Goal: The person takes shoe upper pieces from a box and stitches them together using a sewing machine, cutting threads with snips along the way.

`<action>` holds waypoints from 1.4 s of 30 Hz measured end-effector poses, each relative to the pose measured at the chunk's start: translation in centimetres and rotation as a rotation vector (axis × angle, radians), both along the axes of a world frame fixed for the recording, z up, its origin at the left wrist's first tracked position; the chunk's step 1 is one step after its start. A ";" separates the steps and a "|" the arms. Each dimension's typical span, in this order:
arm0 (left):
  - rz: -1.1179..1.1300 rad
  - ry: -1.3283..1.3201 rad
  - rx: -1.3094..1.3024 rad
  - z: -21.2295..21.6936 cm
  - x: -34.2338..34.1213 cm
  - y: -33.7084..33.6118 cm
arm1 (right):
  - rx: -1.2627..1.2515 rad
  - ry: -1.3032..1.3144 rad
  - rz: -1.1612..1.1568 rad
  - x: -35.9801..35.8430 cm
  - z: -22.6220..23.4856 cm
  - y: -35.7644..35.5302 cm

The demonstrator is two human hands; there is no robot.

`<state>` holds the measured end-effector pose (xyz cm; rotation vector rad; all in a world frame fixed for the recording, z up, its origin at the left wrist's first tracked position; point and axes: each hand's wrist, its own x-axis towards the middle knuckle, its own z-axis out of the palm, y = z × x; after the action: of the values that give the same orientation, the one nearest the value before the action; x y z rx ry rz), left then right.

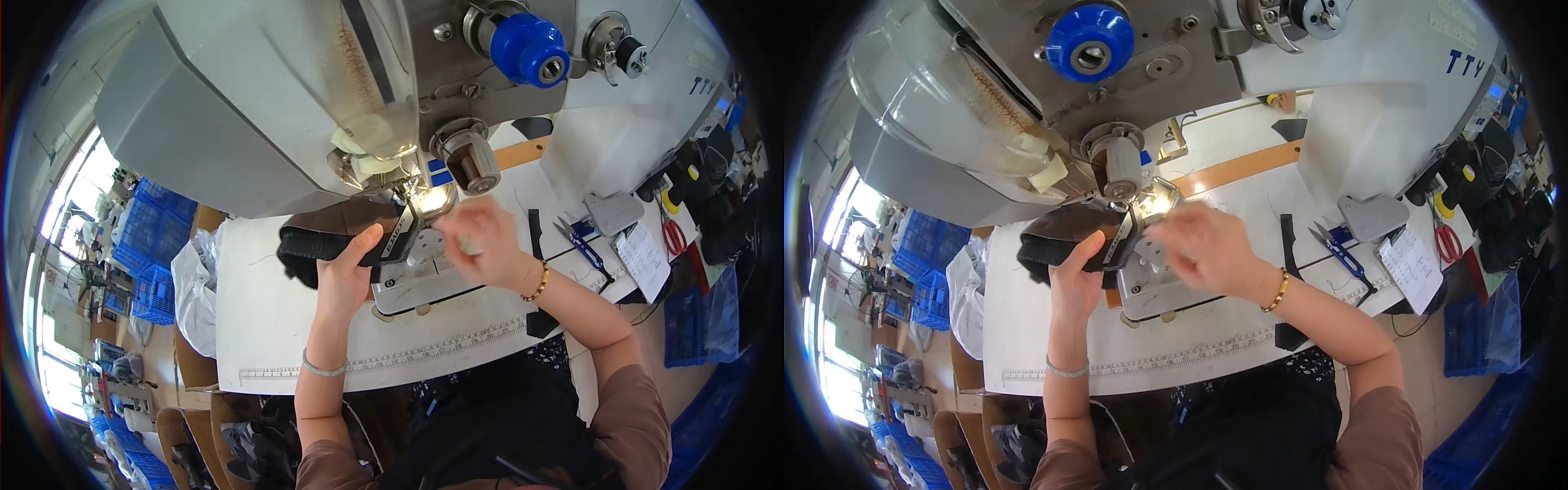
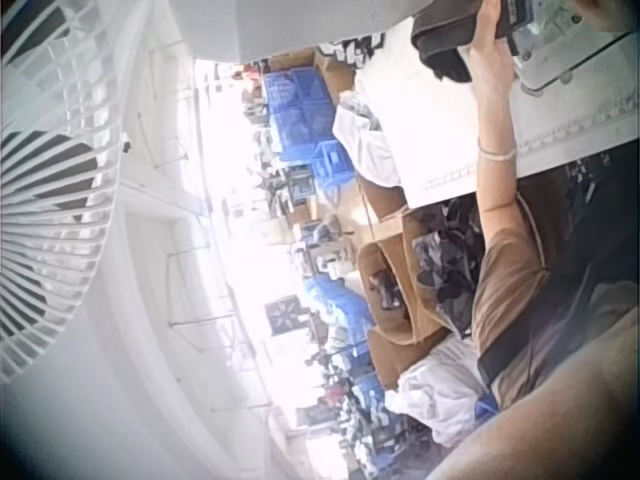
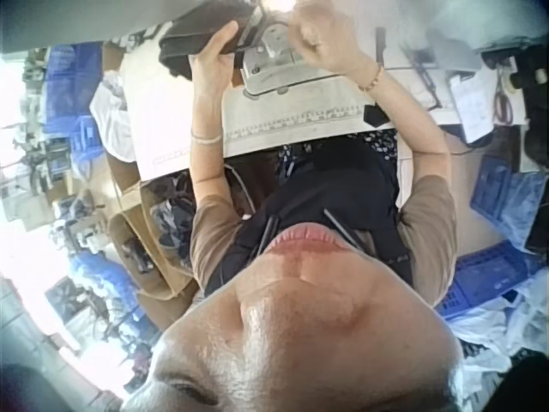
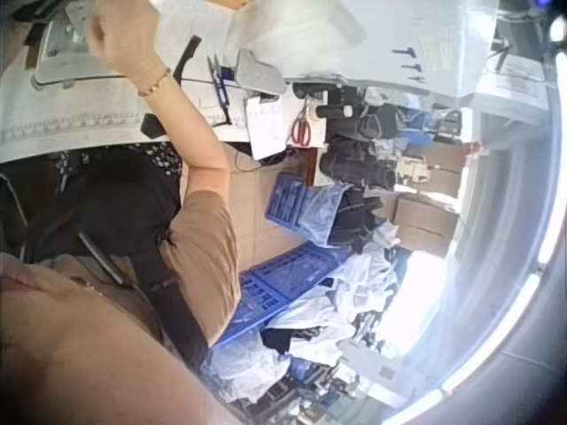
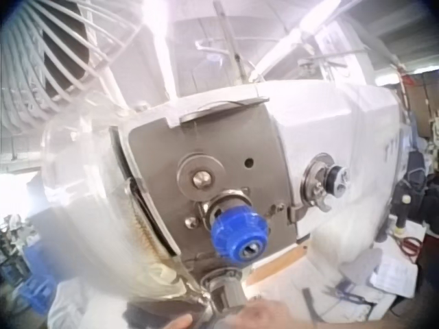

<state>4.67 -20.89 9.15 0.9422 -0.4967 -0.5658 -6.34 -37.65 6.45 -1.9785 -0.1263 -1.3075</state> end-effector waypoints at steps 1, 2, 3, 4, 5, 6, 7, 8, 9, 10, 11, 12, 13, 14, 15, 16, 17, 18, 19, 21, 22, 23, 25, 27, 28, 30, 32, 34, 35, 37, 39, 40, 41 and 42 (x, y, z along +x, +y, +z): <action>0.002 -0.077 0.022 0.1 -0.1 0.1 | -0.260 -0.042 -0.021 0.1 0.5 0.3; -0.002 -0.080 0.019 0.3 -0.2 0.1 | -0.520 -0.085 -0.043 0.3 0.8 0.4; -0.003 -0.082 0.022 0.4 -0.2 0.0 | -0.518 -0.086 -0.045 0.6 0.6 0.3; -0.003 -0.099 0.017 0.3 -0.3 -0.1 | -0.526 -0.129 -0.061 1.1 0.0 0.2; 0.001 -0.114 0.012 0.3 -0.3 -0.1 | -0.534 -0.172 -0.071 1.5 -0.3 0.1; 0.004 -0.115 0.015 0.3 -0.2 -0.2 | -0.531 -0.174 -0.069 1.6 -0.4 0.1; -0.004 -0.126 0.018 0.4 -0.1 -0.4 | -0.507 -0.174 -0.065 1.6 -0.4 0.1; -0.009 -0.135 0.023 0.4 -0.1 -0.3 | -0.482 -0.173 -0.058 1.5 -0.4 0.3; -0.005 -0.133 0.028 0.4 0.1 -0.2 | -0.477 -0.172 -0.054 1.5 -0.3 0.4; -0.008 -0.125 0.020 0.4 0.3 -0.2 | -0.475 -0.173 -0.067 1.6 -0.1 0.5; -0.013 -0.118 0.011 0.4 0.5 -0.3 | -0.475 -0.173 -0.083 1.6 -0.1 0.5; -0.012 -0.116 0.012 0.3 0.8 -0.2 | -0.474 -0.171 -0.082 1.7 -0.2 0.6; -0.030 -0.102 0.031 0.1 1.1 -0.1 | -0.457 -0.170 -0.092 1.7 -0.2 0.9; -0.049 -0.093 0.046 0.0 1.6 -0.1 | -0.445 -0.174 -0.103 1.8 -0.2 1.0; -0.050 -0.096 0.043 0.0 1.8 -0.1 | -0.448 -0.177 -0.104 1.8 -0.1 1.1; -0.045 -0.083 0.057 -0.1 2.1 -0.1 | -0.448 -0.159 -0.123 1.7 0.0 1.2; -0.044 -0.069 0.072 -0.1 2.2 -0.2 | -0.447 -0.138 -0.145 1.6 0.0 1.3; -0.048 -0.071 0.070 0.0 2.1 -0.4 | -0.449 -0.138 -0.149 1.6 0.0 1.3; -0.056 -0.056 0.055 0.4 2.1 -0.7 | -0.441 -0.122 -0.156 1.5 0.1 1.4; -0.063 -0.041 0.042 0.4 2.2 -0.7 | -0.430 -0.106 -0.161 1.4 0.3 1.7; -0.059 -0.076 0.047 0.0 2.6 -0.6 | -0.423 -0.091 -0.165 1.3 0.4 1.8; -0.059 -0.110 0.052 -0.2 2.8 -0.7 | -0.415 -0.073 -0.172 1.3 0.4 1.8; -0.036 -0.079 0.052 0.0 2.3 -0.8 | -0.412 -0.059 -0.170 1.3 0.2 1.8; -0.007 -0.051 0.051 -0.1 1.9 -0.7 | -0.408 -0.048 -0.162 1.3 0.3 1.9; 0.028 -0.089 0.059 -0.2 1.7 -0.5 | -0.412 -0.053 -0.158 1.4 0.4 2.0; 0.059 -0.122 0.066 -0.1 1.4 -0.8 | -0.416 -0.050 -0.156 1.5 0.2 1.7; -0.144 0.101 -0.105 0.9 0.7 -0.6 | -0.427 -0.082 -0.169 1.8 -0.1 1.6; -0.246 0.175 -0.115 0.8 1.5 -0.4 | -0.434 -0.081 -0.163 1.7 0.2 1.5; -0.354 0.248 -0.121 0.8 2.2 -0.1 | -0.437 -0.080 -0.163 1.7 0.3 1.5; -0.397 0.219 -0.070 0.2 2.5 0.4 | -0.447 -0.116 -0.156 1.8 0.0 1.7; -0.059 0.055 -0.006 -0.7 1.2 0.0 | -0.458 -0.147 -0.173 1.5 0.3 1.6; -0.012 0.063 -0.016 -0.7 0.2 -0.1 | -0.528 -0.110 -0.119 0.9 0.9 1.7; 0.056 0.047 -0.025 -1.3 -0.4 -0.1 | -0.595 -0.073 -0.068 0.7 1.2 1.5; 0.120 -0.037 -0.001 -2.0 -1.1 0.0 | -0.598 -0.073 -0.076 0.6 1.1 1.3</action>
<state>3.53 -20.84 7.16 0.9757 -0.4708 -0.4403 -5.72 -36.32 7.59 -2.4441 -0.5359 -1.5134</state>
